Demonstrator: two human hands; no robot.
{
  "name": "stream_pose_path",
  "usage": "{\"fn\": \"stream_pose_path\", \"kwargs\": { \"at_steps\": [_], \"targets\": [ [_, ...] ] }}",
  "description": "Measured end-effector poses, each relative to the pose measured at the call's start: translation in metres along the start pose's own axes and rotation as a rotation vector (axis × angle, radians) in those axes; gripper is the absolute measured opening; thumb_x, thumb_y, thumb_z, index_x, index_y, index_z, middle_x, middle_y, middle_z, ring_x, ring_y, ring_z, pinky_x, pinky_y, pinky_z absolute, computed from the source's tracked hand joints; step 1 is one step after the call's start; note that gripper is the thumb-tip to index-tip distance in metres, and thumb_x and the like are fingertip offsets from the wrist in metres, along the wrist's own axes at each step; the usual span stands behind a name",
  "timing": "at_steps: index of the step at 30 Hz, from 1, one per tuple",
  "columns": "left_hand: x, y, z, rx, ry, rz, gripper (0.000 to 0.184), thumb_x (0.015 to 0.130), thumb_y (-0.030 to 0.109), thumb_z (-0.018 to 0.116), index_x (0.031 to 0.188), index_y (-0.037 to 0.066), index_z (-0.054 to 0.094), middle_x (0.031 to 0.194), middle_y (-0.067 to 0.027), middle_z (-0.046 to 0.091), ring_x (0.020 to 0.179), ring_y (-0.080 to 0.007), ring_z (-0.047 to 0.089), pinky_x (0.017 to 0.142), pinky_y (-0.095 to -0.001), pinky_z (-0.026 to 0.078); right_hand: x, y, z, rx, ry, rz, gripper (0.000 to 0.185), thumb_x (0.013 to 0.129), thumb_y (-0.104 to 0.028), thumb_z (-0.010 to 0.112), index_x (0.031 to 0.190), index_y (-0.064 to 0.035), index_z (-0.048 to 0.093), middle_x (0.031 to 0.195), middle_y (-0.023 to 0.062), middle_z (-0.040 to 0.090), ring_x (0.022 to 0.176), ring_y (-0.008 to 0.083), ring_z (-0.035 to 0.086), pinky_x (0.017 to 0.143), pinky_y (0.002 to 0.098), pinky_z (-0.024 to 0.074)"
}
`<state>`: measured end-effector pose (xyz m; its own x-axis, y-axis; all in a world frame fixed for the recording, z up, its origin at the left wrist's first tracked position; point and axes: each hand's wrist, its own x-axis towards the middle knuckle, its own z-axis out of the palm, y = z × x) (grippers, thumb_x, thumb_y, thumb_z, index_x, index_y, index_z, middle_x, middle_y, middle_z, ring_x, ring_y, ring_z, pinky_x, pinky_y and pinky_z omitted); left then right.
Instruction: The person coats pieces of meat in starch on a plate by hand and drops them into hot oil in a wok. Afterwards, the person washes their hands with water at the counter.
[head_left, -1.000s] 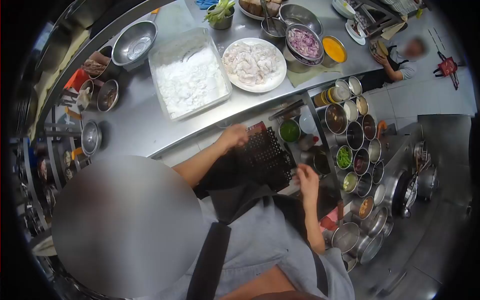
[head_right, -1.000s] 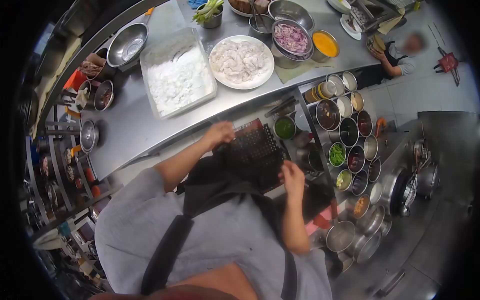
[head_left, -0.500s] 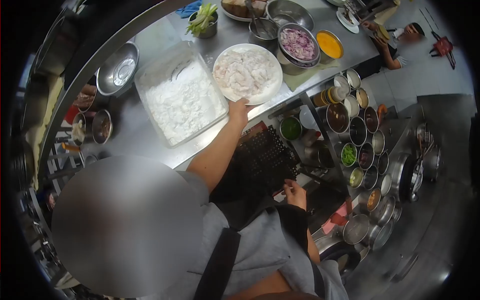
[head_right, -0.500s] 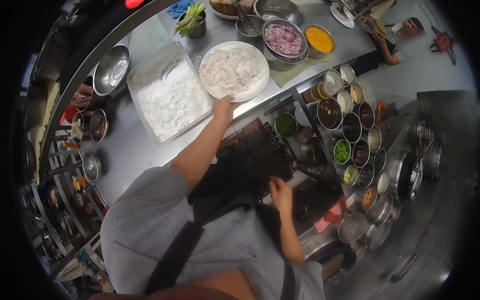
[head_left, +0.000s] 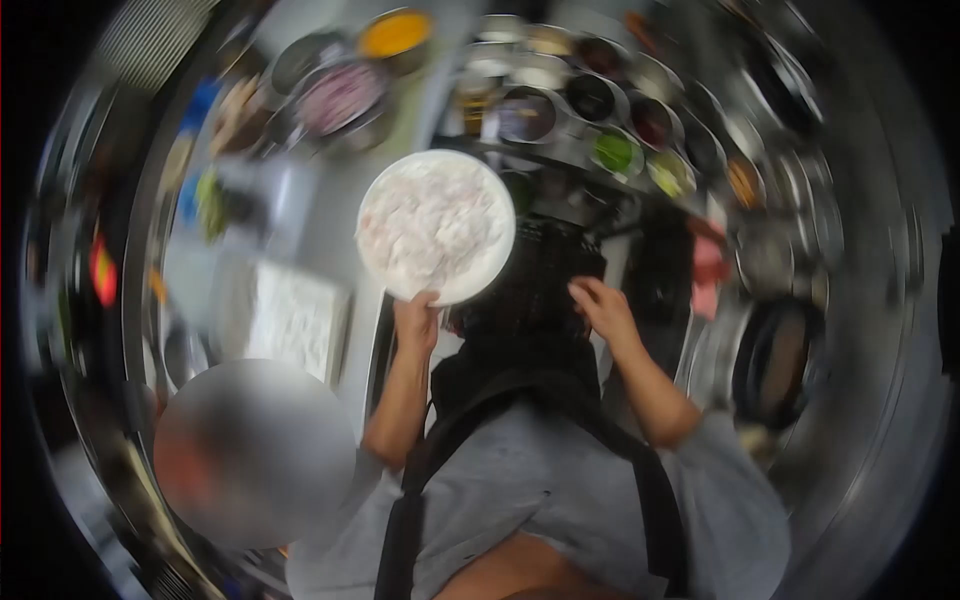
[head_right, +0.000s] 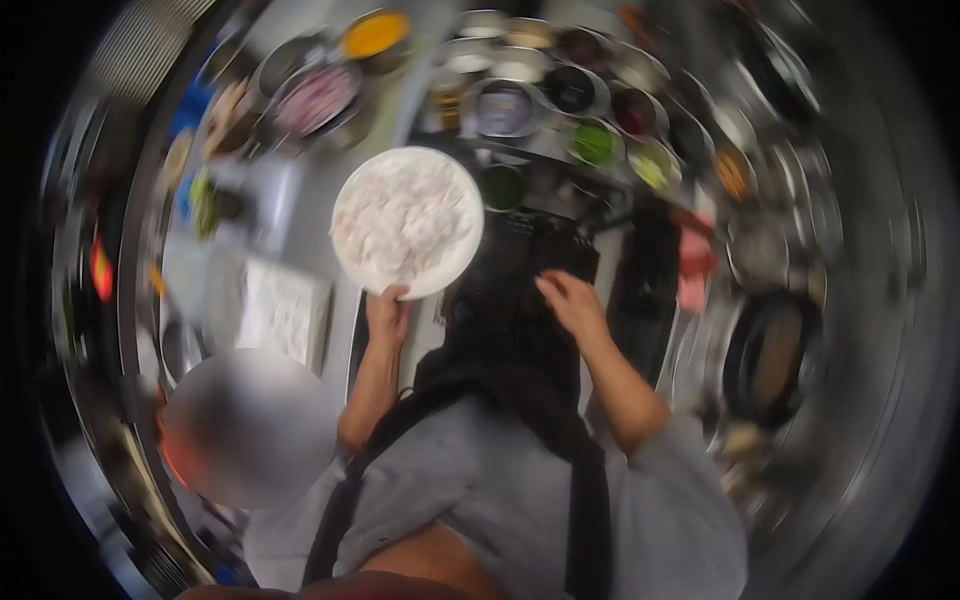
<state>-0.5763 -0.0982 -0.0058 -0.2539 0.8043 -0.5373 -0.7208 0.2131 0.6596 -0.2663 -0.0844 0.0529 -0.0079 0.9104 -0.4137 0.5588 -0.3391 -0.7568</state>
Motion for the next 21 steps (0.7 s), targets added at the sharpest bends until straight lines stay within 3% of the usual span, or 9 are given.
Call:
{"fn": "stream_pose_path", "kwargs": {
  "at_steps": [2, 5, 7, 10, 11, 15, 17, 20, 21],
  "targets": [
    [-0.011, -0.010, 0.032, 0.106, -0.144, -0.084, 0.065, 0.065, -0.013, 0.054, 0.128, -0.005, 0.045, 0.123, -0.0165, 0.056, 0.111, -0.0308, 0.057, 0.090, -0.0404, 0.051, -0.004, 0.008, -0.015, 0.339, 0.057, 0.188, 0.040, 0.090, -0.037, 0.061, 0.116, -0.0065, 0.064, 0.096, 0.0082, 0.068, 0.081, 0.0150, 0.064, 0.068, 0.0283, 0.0515],
    [-0.009, -0.032, 0.073, 0.375, -0.314, -0.145, 0.066, 0.064, -0.013, 0.052, 0.129, -0.008, 0.043, 0.123, -0.0172, 0.056, 0.113, -0.0314, 0.056, 0.095, -0.0389, 0.047, -0.010, 0.056, -0.015, 0.646, 0.276, 0.084, 0.046, 0.094, -0.040, 0.054, 0.124, -0.0038, 0.058, 0.101, 0.0096, 0.065, 0.083, 0.0127, 0.061, 0.068, 0.0258, 0.0500],
    [-0.027, -0.052, 0.124, 0.437, -0.485, -0.197, 0.066, 0.065, -0.012, 0.052, 0.130, -0.009, 0.042, 0.123, -0.0179, 0.055, 0.113, -0.0317, 0.055, 0.095, -0.0391, 0.047, -0.013, 0.079, -0.041, 1.114, 0.329, 0.153, 0.055, 0.094, -0.044, 0.054, 0.125, 0.0009, 0.055, 0.114, 0.0119, 0.062, 0.098, 0.0159, 0.059, 0.080, 0.0283, 0.0493],
    [-0.030, -0.082, 0.200, 0.548, -0.688, -0.346, 0.067, 0.065, -0.011, 0.051, 0.131, -0.009, 0.040, 0.124, -0.0192, 0.055, 0.114, -0.0323, 0.055, 0.097, -0.0393, 0.046, -0.022, 0.095, -0.075, 1.454, 0.567, 0.040, 0.066, 0.094, -0.046, 0.053, 0.130, 0.0091, 0.045, 0.130, 0.0138, 0.053, 0.120, 0.0213, 0.049, 0.102, 0.0321, 0.0366],
    [-0.032, -0.105, 0.222, 0.621, -0.776, -0.433, 0.067, 0.065, -0.010, 0.051, 0.131, -0.009, 0.040, 0.124, -0.0198, 0.055, 0.115, -0.0327, 0.054, 0.097, -0.0392, 0.046, -0.038, 0.105, -0.098, 1.587, 0.615, 0.048, 0.067, 0.094, -0.046, 0.052, 0.133, 0.0076, 0.042, 0.130, 0.0142, 0.052, 0.118, 0.0216, 0.051, 0.100, 0.0323, 0.0389],
    [-0.021, -0.172, 0.278, 0.800, -0.989, -0.719, 0.066, 0.065, -0.010, 0.051, 0.131, -0.010, 0.040, 0.125, -0.0202, 0.054, 0.114, -0.0328, 0.055, 0.096, -0.0391, 0.047, -0.071, 0.161, -0.113, 1.770, 0.923, -0.029, 0.063, 0.094, -0.045, 0.053, 0.131, 0.0054, 0.045, 0.129, 0.0142, 0.054, 0.116, 0.0228, 0.053, 0.097, 0.0340, 0.0423],
    [-0.049, -0.207, 0.318, 0.821, -1.070, -0.754, 0.064, 0.066, -0.010, 0.052, 0.129, -0.009, 0.042, 0.122, -0.0199, 0.056, 0.111, -0.0320, 0.057, 0.093, -0.0389, 0.048, -0.102, 0.170, -0.132, 1.640, 1.156, 0.218, 0.061, 0.094, -0.044, 0.053, 0.129, 0.0050, 0.046, 0.125, 0.0144, 0.056, 0.112, 0.0234, 0.056, 0.094, 0.0356, 0.0454],
    [-0.053, -0.263, 0.344, 1.072, -1.184, -0.883, 0.060, 0.067, -0.010, 0.053, 0.127, -0.006, 0.046, 0.113, -0.0178, 0.061, 0.100, -0.0298, 0.062, 0.083, -0.0374, 0.053, -0.122, 0.211, -0.116, 1.633, 1.385, 0.259, 0.059, 0.095, -0.043, 0.052, 0.128, 0.0055, 0.047, 0.121, 0.0151, 0.058, 0.106, 0.0244, 0.059, 0.091, 0.0375, 0.0482],
    [-0.052, -0.277, 0.346, 1.180, -1.240, -0.950, 0.062, 0.067, -0.010, 0.053, 0.129, -0.006, 0.044, 0.120, -0.0185, 0.058, 0.108, -0.0303, 0.059, 0.094, -0.0400, 0.050, -0.128, 0.217, -0.100, 1.641, 1.421, 0.255, 0.059, 0.095, -0.043, 0.052, 0.128, 0.0055, 0.047, 0.121, 0.0151, 0.058, 0.106, 0.0244, 0.059, 0.091, 0.0375, 0.0482]
  ]
}}
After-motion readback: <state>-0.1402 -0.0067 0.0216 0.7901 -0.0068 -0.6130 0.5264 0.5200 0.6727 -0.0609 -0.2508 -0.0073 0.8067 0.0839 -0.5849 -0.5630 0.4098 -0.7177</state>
